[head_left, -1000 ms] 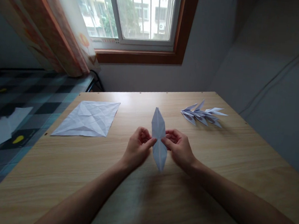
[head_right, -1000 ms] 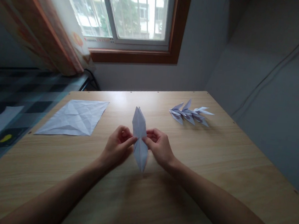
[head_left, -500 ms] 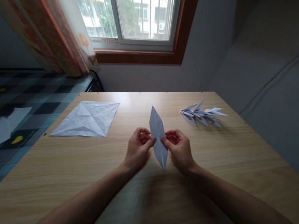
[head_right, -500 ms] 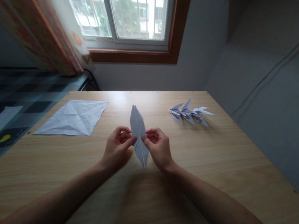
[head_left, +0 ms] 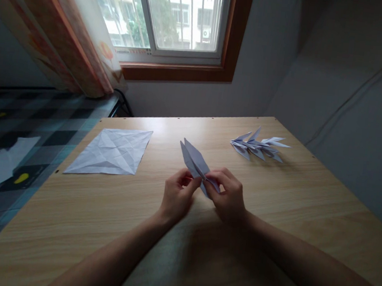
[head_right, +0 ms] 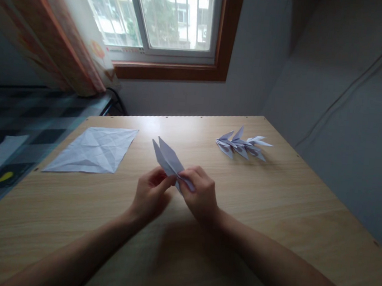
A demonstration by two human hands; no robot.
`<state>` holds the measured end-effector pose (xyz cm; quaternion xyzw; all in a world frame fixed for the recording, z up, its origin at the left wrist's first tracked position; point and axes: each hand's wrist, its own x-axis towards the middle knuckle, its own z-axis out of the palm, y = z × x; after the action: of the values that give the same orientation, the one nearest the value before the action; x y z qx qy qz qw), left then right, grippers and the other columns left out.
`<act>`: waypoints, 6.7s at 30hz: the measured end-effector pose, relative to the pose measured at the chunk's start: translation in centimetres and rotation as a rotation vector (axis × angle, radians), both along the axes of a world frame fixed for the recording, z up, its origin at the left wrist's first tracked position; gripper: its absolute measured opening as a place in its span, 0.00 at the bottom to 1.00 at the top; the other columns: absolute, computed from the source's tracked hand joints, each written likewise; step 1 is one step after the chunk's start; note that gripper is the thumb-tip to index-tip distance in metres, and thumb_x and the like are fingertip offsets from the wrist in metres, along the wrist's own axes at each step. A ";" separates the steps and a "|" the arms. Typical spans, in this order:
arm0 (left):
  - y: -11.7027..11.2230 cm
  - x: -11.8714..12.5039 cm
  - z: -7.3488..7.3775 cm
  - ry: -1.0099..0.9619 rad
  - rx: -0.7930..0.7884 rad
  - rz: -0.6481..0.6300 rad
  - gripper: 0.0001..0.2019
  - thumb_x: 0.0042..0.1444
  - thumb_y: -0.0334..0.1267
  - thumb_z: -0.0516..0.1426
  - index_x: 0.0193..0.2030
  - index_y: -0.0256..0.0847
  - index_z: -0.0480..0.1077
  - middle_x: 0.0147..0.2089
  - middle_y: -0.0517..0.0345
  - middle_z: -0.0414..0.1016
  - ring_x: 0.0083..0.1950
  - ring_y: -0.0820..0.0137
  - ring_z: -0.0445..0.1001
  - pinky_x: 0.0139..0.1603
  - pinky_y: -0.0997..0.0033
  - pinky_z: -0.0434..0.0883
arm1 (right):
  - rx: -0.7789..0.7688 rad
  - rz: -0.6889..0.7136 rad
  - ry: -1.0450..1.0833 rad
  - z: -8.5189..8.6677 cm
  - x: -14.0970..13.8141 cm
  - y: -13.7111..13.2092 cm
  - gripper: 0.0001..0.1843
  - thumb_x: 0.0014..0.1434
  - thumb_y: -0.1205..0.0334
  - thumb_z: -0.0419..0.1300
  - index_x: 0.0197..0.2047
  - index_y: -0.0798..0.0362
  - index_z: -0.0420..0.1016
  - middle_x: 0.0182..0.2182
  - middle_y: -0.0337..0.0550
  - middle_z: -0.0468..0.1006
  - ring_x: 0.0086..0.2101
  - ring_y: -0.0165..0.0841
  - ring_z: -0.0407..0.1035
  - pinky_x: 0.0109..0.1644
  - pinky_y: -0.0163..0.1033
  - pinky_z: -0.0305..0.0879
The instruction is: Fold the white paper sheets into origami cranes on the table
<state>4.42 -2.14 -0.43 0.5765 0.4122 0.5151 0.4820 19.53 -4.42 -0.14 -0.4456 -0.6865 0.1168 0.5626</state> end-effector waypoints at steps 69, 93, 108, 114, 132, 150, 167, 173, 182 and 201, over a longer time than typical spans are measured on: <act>0.5 0.1 0.1 -0.225 -0.295 -0.099 0.16 0.48 0.45 0.67 0.28 0.36 0.67 0.22 0.60 0.73 0.22 0.74 0.71 0.25 0.75 0.67 | -0.597 0.298 0.638 -0.3 0.6 1.5 0.17 0.48 0.52 0.70 0.36 0.53 0.72 0.20 0.34 0.73 0.21 0.29 0.68 0.24 0.34 0.65; 0.3 -0.7 0.1 -0.225 -0.225 -0.231 0.12 0.44 0.31 0.60 0.39 0.38 0.74 0.35 0.55 0.79 0.37 0.66 0.77 0.38 0.70 0.71 | -0.520 0.396 0.578 -1.3 2.1 1.7 0.12 0.48 0.67 0.58 0.37 0.53 0.77 0.29 0.39 0.78 0.29 0.31 0.70 0.34 0.37 0.67; 0.4 -0.3 0.4 -0.163 -0.128 -0.132 0.11 0.46 0.41 0.68 0.29 0.35 0.76 0.30 0.56 0.78 0.31 0.71 0.74 0.36 0.72 0.70 | -0.536 0.427 0.635 -1.1 1.6 1.4 0.11 0.48 0.58 0.71 0.33 0.53 0.77 0.30 0.40 0.79 0.33 0.34 0.74 0.41 0.40 0.71; 0.3 0.1 0.1 -0.246 -0.150 -0.133 0.14 0.45 0.38 0.68 0.30 0.38 0.67 0.26 0.63 0.73 0.27 0.76 0.70 0.31 0.77 0.66 | -0.512 0.349 0.717 -1.4 1.0 1.4 0.16 0.44 0.60 0.73 0.33 0.52 0.72 0.26 0.35 0.76 0.27 0.28 0.71 0.32 0.34 0.69; 0.1 0.0 0.1 -0.112 -0.129 -0.221 0.14 0.54 0.46 0.63 0.38 0.37 0.69 0.32 0.61 0.71 0.29 0.75 0.67 0.30 0.76 0.64 | -0.496 0.396 0.640 -1.6 0.5 0.9 0.16 0.50 0.55 0.71 0.39 0.50 0.73 0.29 0.37 0.76 0.29 0.31 0.72 0.33 0.37 0.71; 1.8 -0.6 -1.9 -0.187 -0.129 -0.158 0.14 0.57 0.47 0.60 0.38 0.35 0.75 0.33 0.54 0.76 0.34 0.69 0.71 0.39 0.69 0.70 | -0.331 0.329 0.351 -1.1 1.0 0.8 0.13 0.61 0.63 0.56 0.44 0.46 0.81 0.48 0.45 0.74 0.52 0.38 0.68 0.55 0.44 0.65; 0.7 -0.3 -0.1 -0.237 -0.178 -0.156 0.28 0.51 0.38 0.64 0.58 0.45 0.60 0.32 0.64 0.74 0.28 0.75 0.71 0.29 0.76 0.67 | -0.556 0.329 0.664 -1.3 0.8 1.5 0.15 0.47 0.59 0.69 0.32 0.50 0.67 0.23 0.32 0.70 0.24 0.28 0.65 0.29 0.34 0.64; 0.7 -0.9 -0.2 -0.167 -0.212 -0.366 0.11 0.48 0.31 0.58 0.40 0.38 0.74 0.29 0.59 0.75 0.26 0.77 0.68 0.26 0.78 0.62 | -0.571 0.273 0.657 -1.8 1.5 1.9 0.04 0.48 0.62 0.65 0.30 0.52 0.76 0.26 0.37 0.76 0.28 0.30 0.68 0.33 0.36 0.66; 0.7 -0.8 0.2 -0.156 -0.214 -0.274 0.14 0.44 0.36 0.68 0.39 0.35 0.75 0.36 0.51 0.81 0.35 0.68 0.77 0.36 0.69 0.72 | -0.622 0.375 0.694 -1.6 1.7 1.6 0.14 0.42 0.67 0.67 0.36 0.51 0.80 0.33 0.40 0.82 0.33 0.35 0.75 0.37 0.39 0.72; 0.4 -0.2 0.1 -0.218 -0.209 -0.249 0.17 0.49 0.36 0.65 0.38 0.42 0.58 0.29 0.62 0.78 0.31 0.72 0.77 0.35 0.75 0.69 | -0.600 0.291 0.646 -2.1 1.2 1.7 0.21 0.43 0.56 0.73 0.36 0.52 0.70 0.24 0.35 0.75 0.25 0.29 0.70 0.31 0.36 0.67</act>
<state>4.18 -1.69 -0.34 0.5106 0.3343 0.4651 0.6413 20.71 -2.72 -2.25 -0.4286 -0.4672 0.5210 0.5716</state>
